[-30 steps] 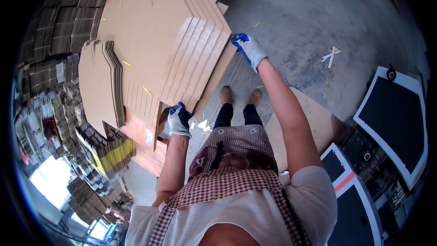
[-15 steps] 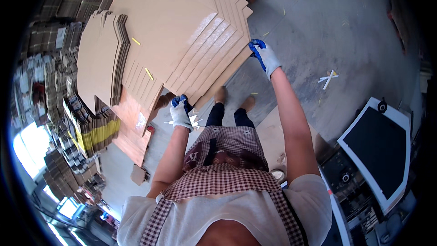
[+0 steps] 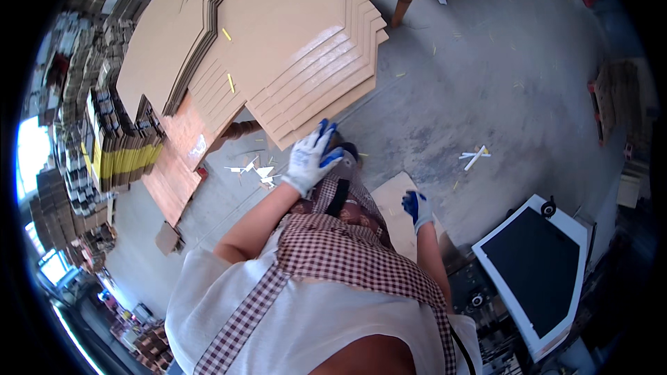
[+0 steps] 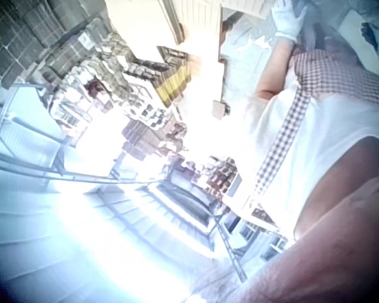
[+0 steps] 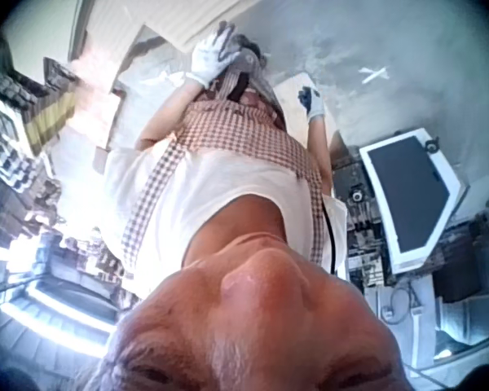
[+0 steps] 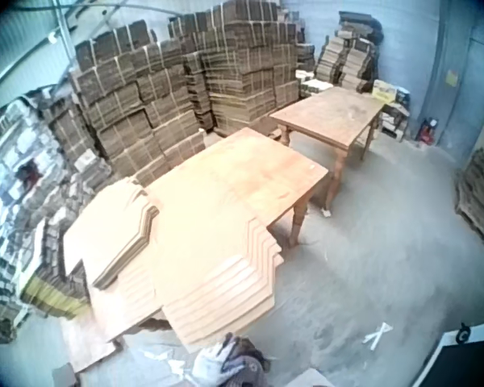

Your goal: The person places dark rectangular objects onto a yellow printed cardboard sheet and then stacks multiple flat cardboard pieces into a neat pile. The person wears gloves and works in a warehouse-like area with stacks of cardboard and pallets visible.

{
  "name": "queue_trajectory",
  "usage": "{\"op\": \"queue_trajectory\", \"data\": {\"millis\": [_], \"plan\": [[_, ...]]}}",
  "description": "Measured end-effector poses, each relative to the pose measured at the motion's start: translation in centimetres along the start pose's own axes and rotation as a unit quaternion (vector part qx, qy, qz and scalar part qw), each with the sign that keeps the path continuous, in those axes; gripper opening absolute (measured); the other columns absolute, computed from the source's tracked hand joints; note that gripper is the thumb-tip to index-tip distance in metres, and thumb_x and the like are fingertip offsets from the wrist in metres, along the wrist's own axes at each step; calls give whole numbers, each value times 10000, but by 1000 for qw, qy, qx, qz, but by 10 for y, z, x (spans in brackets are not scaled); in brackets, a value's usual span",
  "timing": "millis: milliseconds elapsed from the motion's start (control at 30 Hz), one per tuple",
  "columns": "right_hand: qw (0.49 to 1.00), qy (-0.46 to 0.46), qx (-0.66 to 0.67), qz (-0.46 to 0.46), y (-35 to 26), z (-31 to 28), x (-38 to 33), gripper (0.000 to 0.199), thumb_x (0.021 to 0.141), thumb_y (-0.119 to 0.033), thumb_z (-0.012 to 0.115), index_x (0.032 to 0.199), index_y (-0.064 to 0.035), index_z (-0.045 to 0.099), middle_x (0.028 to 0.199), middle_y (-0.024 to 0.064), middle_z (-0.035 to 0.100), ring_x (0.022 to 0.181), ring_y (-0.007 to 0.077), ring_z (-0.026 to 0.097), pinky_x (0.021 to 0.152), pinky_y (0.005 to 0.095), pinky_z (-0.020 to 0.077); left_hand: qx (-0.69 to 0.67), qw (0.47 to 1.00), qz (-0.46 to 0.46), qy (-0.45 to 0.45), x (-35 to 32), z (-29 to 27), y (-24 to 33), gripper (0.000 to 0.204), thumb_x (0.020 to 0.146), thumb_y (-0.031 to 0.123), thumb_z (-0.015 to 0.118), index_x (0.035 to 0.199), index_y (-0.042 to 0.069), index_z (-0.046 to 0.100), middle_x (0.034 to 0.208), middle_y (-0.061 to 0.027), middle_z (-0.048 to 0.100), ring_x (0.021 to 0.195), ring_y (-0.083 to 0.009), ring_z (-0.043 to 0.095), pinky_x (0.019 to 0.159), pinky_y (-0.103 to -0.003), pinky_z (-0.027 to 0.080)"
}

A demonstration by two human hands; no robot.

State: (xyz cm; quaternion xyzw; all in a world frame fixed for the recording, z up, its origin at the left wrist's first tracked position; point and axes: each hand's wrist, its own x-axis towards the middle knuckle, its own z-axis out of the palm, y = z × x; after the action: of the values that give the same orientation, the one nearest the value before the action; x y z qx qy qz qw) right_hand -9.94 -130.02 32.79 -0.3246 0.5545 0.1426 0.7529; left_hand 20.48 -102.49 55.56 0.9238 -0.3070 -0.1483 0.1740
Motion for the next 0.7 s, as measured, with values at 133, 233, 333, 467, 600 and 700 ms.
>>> {"op": "queue_trajectory", "data": {"millis": [133,233,333,467,600,700], "plan": [[996,31,-53,69,5,-89,-5,356,968,-323,548,1203,-61,599,944,97,702,735,239,673,626,349,544,-57,996,-42,44,48,33,27,764,901,447,672,1531,133,374,1548,-195,396,1212,-398,568,998,-471,466],[988,107,-48,97,-20,-96,-26,366,967,-351,548,1209,-85,617,984,98,710,711,233,672,601,357,530,-54,994,-86,35,63,37,27,758,897,419,688,1529,137,379,1555,-196,386,1196,-405,578,984,-472,478],[982,119,-72,126,-17,-138,-35,405,970,-385,533,1239,-91,607,1052,103,713,817,247,689,697,385,546,-61,993,-81,56,65,39,36,762,895,413,690,1528,127,376,1546,-201,396,1173,-405,591,973,-476,485],[979,97,-149,99,-92,-215,-13,427,974,-404,527,1265,-101,601,1132,105,705,930,247,687,796,393,540,-86,978,-142,124,121,27,66,760,901,419,684,1526,114,377,1536,-200,415,1155,-408,603,968,-473,489],[971,82,-213,71,-175,-241,-10,454,991,-422,499,1309,-113,597,1174,101,693,957,237,677,826,380,520,-62,965,-213,137,145,39,72,735,912,405,684,1514,103,391,1528,-194,429,1212,-390,584,978,-453,495],[977,85,-190,49,-233,-174,-58,342,993,-390,501,1149,-129,657,1095,65,695,889,211,658,775,344,503,-40,950,-256,173,131,28,73,689,918,369,687,1491,92,425,1517,-191,447,1241,-377,571,980,-441,498]]}}
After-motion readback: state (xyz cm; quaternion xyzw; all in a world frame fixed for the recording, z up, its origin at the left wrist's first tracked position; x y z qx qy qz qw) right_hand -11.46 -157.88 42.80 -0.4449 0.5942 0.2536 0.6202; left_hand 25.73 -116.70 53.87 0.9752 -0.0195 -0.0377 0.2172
